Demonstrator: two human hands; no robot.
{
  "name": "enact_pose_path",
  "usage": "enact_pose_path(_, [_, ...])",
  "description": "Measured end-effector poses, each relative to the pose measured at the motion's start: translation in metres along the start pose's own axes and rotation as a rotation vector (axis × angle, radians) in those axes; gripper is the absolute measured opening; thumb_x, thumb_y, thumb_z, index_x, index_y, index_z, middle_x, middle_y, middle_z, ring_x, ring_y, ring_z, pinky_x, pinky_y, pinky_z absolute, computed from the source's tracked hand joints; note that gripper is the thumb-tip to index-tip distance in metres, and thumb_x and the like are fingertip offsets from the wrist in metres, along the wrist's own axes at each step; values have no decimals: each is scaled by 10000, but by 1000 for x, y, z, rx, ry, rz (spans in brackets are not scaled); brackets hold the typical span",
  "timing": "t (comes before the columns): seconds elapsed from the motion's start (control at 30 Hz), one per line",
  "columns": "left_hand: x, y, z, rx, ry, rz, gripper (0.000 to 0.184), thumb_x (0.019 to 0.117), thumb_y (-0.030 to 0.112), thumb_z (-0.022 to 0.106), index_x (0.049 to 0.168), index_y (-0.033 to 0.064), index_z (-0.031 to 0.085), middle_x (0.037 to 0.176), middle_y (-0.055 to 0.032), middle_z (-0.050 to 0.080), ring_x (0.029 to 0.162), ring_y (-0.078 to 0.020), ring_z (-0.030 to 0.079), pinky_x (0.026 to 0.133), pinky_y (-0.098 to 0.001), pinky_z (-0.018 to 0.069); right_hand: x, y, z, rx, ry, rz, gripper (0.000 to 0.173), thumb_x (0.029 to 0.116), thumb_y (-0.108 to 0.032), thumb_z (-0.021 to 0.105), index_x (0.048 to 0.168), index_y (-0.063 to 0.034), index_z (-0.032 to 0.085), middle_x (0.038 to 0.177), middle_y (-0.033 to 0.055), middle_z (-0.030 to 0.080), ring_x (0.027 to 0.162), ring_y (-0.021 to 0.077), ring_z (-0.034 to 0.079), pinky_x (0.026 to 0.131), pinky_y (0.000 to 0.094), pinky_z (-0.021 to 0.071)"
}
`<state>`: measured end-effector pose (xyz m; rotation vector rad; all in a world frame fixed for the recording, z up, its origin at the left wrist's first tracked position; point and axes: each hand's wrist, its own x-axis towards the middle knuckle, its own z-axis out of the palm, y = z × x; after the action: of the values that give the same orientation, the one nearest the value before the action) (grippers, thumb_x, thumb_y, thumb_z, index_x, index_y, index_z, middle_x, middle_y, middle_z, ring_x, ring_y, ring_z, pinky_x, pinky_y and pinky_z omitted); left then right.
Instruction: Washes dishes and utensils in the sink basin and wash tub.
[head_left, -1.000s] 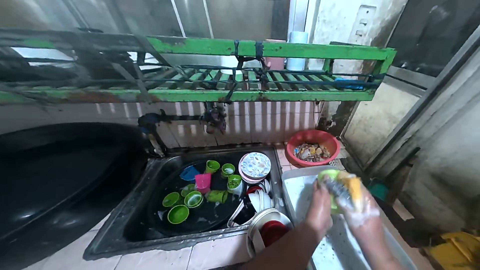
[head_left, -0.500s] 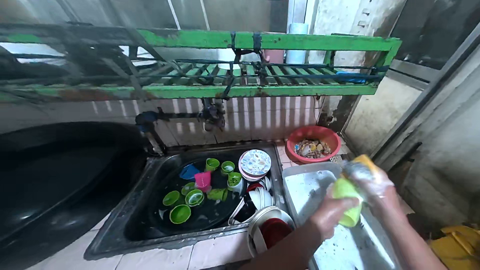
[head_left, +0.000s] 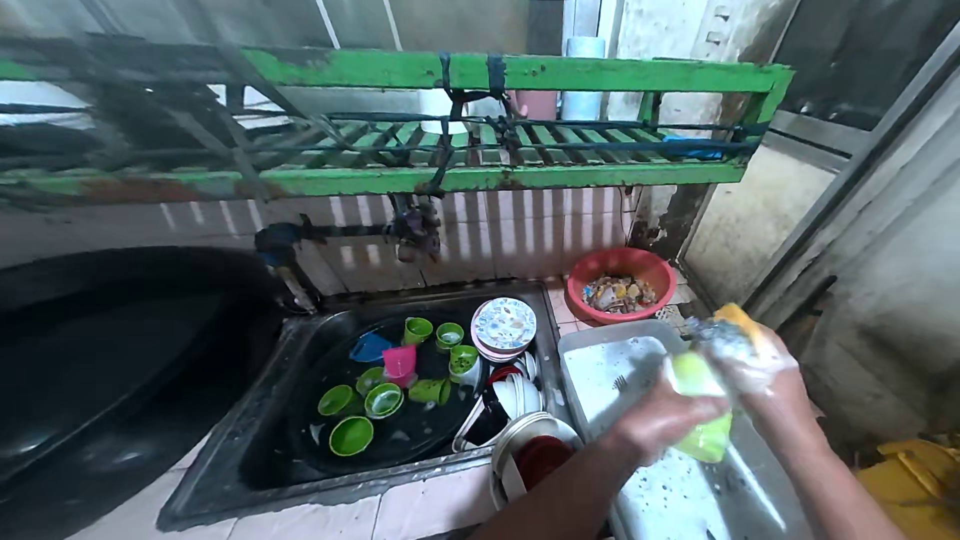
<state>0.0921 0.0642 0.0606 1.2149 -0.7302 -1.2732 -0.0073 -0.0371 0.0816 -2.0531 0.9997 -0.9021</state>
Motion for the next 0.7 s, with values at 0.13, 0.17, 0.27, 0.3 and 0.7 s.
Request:
enact_pose_path(0.13, [3,-2,6,104,97,19,993,880,107,794,1626,142,140,1419,-203,538,1201,-252,625,1003,-423,542,-5,2,6,-15,66,25,526,938,-190,735,1387,22,560,1258,246,650,1140,363,644,993,593,495])
enact_pose_path(0.17, [2,-3,5,-55,116,11,920,936,135,744,1631,175,143,1386,-201,559,1143,-259,647,959,-427,559,-8,12,8,97,115,71,554,940,-203,732,1409,11,531,1269,216,644,1140,306,642,999,543,510])
enact_pose_path(0.27, [7,-9,-3,-306,281,91,717,1026,367,612,1614,244,220,1359,-154,587,1122,-265,645,932,-471,552,-43,23,33,154,169,6,681,890,-300,735,1394,90,493,1193,226,669,1056,260,676,930,479,560])
enact_pose_path(0.3, [11,-12,-9,-295,312,151,716,1039,457,554,1627,262,194,1463,-131,525,1224,-263,597,994,-490,520,-56,22,44,128,173,-82,692,868,-312,737,1362,120,516,1168,237,681,1028,263,690,903,465,574])
enact_pose_path(0.7, [-7,-10,-14,-475,-74,-57,524,1113,482,258,1375,98,502,1007,-143,681,810,-237,701,686,-366,610,10,-13,10,250,-60,98,543,875,-77,756,1373,-5,552,1190,145,673,1057,203,662,927,429,559])
